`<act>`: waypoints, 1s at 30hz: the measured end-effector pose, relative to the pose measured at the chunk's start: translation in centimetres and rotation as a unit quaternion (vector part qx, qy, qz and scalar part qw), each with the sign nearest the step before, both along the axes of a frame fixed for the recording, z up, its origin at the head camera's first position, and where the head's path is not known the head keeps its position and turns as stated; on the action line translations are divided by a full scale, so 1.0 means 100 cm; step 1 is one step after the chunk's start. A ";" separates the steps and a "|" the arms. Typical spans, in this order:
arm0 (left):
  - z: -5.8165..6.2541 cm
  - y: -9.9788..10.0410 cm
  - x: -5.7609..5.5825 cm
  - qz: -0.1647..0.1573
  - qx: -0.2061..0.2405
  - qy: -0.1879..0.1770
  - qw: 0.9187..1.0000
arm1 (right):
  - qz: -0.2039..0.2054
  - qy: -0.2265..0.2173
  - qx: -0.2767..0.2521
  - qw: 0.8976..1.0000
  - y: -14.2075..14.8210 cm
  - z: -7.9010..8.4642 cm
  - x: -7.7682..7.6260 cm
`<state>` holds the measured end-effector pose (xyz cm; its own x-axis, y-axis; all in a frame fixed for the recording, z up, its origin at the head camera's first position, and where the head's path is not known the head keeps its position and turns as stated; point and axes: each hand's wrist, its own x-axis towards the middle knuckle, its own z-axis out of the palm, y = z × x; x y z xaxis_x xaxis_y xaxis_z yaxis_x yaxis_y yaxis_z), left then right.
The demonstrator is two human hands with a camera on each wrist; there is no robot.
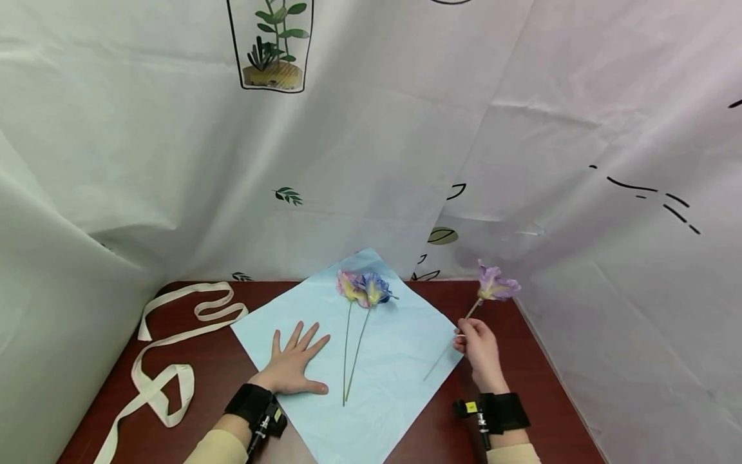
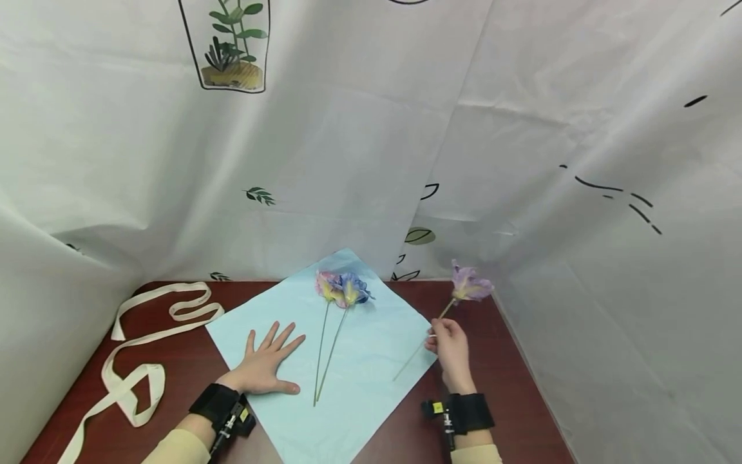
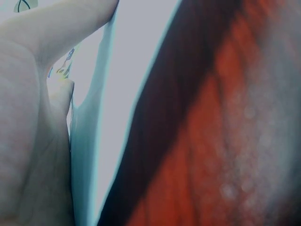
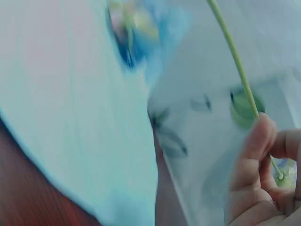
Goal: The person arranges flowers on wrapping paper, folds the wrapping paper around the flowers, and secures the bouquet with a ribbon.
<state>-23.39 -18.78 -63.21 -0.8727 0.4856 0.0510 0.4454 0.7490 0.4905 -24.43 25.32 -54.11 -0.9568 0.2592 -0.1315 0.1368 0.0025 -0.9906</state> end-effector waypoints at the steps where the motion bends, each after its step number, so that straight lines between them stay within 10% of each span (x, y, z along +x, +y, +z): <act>1: 0.000 0.000 0.000 0.001 -0.001 0.000 1.000 | 0.018 0.000 0.004 1.000 -0.010 0.001 0.001; 17: -0.005 -0.003 0.001 0.002 0.017 0.018 1.000 | 0.182 0.073 0.198 0.960 -0.160 -0.004 0.009; 30: -0.005 0.002 0.000 0.020 -0.014 0.029 0.999 | 0.141 0.060 0.327 0.933 -0.200 0.002 -0.019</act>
<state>-23.35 -18.59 -63.72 -0.8870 0.4531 0.0888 0.4427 0.7798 0.4426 -26.37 5.35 -53.94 -0.9967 -0.0170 0.0796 -0.0725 0.6305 -0.7728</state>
